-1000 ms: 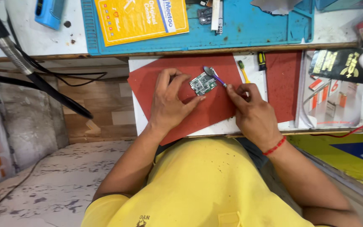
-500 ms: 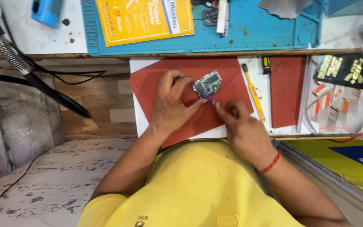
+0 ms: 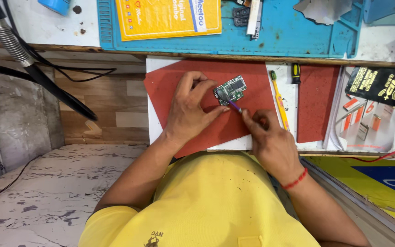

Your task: The person cleans a small green circuit board by scrubbing it with a toothbrush and then using a handheld vacuum to remove debris. The task is performed on a red mat on a workbench.

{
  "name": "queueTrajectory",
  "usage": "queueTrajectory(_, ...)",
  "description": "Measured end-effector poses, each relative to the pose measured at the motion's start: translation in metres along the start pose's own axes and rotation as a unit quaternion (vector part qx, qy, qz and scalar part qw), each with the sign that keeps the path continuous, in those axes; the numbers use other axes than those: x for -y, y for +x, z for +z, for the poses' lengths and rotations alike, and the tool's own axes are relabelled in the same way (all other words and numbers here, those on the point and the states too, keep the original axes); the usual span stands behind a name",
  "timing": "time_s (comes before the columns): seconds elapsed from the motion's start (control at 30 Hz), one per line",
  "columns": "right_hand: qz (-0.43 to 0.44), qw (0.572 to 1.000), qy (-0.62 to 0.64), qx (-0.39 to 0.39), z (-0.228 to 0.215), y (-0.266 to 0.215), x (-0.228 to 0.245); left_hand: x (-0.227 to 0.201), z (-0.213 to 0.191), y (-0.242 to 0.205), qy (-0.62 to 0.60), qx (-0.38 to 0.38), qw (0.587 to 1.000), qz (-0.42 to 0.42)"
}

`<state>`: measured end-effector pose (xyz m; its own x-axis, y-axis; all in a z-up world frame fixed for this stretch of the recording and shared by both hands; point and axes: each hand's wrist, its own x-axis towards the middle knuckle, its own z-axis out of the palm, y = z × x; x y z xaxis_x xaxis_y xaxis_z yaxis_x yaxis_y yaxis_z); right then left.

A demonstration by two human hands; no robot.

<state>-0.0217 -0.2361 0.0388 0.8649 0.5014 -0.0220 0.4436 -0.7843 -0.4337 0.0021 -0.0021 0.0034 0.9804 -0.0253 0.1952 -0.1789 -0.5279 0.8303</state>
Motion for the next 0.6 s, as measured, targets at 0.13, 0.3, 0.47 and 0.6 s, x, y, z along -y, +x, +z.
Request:
queueTrajectory(0.13, 0.025, 0.999, -0.023, 0.023, -0.009, -0.003, 0.005, 0.002, 0.000, 0.004, 0.009, -0.007, 1.000, 0.020)
queueTrajectory(0.3, 0.010, 0.998, -0.020, 0.051, -0.003, 0.018, 0.003, 0.003, 0.001, -0.002, 0.003, 0.013, 1.000, -0.003)
queueTrajectory(0.47, 0.053, 0.996, -0.032, 0.070, -0.018, 0.000, 0.016, 0.007, 0.003, 0.003, 0.011, -0.016, 1.000, 0.017)
queueTrajectory(0.6, 0.018, 0.999, -0.018, 0.031, 0.001, 0.011, 0.002, 0.012, 0.006, -0.006, 0.006, -0.005, 1.000, 0.024)
